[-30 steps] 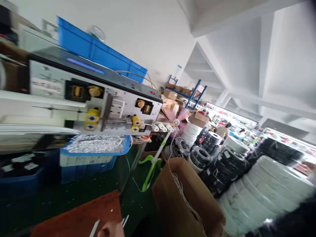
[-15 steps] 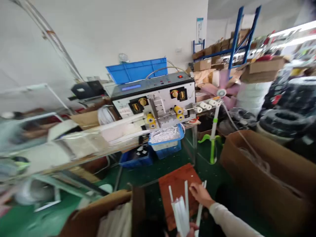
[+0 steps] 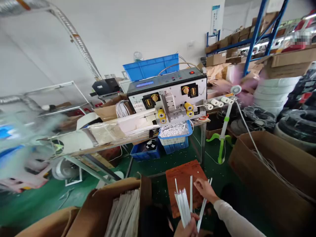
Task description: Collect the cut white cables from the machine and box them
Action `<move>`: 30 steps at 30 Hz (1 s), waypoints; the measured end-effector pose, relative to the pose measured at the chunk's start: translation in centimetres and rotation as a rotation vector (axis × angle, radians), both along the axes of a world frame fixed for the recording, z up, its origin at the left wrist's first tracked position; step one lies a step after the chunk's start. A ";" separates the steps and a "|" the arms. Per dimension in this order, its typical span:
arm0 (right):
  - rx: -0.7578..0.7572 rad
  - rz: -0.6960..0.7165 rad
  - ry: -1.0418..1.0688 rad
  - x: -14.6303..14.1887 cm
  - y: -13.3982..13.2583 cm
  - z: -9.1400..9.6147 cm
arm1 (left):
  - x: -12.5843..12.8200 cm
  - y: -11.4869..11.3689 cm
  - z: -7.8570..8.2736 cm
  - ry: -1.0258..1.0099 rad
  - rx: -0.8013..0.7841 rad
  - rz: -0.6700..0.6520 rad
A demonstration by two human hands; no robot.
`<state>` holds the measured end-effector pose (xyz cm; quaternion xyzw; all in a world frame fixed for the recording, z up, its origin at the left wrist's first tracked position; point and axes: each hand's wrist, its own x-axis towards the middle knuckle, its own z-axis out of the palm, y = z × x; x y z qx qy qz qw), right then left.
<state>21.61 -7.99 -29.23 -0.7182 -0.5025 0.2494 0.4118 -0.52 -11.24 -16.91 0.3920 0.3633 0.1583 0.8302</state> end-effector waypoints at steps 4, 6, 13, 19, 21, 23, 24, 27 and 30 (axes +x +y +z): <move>0.026 0.012 -0.020 0.1 0.0 0.1 | 0.0 -0.3 0.9 -0.038 -0.004 0.022; 0.031 0.007 -0.025 0.2 0.1 0.1 | -0.2 -0.3 0.9 -0.043 -0.034 0.034; 0.029 -0.007 -0.025 0.4 0.0 0.1 | -0.3 -0.5 0.5 -0.052 -0.045 -0.020; -0.001 -0.003 -0.006 0.3 -0.1 0.0 | 0.2 -0.9 1.3 -0.045 -0.060 -0.028; -0.005 0.004 0.000 0.4 -0.1 -0.2 | 0.3 -1.0 1.5 -0.039 -0.063 -0.005; -0.004 0.011 -0.007 0.5 0.0 -0.4 | 0.4 -1.0 1.8 -0.031 -0.062 0.025; -0.002 0.013 -0.012 0.5 0.0 -0.4 | 0.5 -1.0 1.8 -0.026 -0.060 0.038; -0.007 0.007 -0.033 0.5 0.1 -0.3 | 0.5 -1.1 1.9 -0.008 -0.061 0.068; -0.035 -0.005 -0.084 0.3 -0.1 0.4 | 0.3 -1.2 1.7 0.029 -0.086 0.102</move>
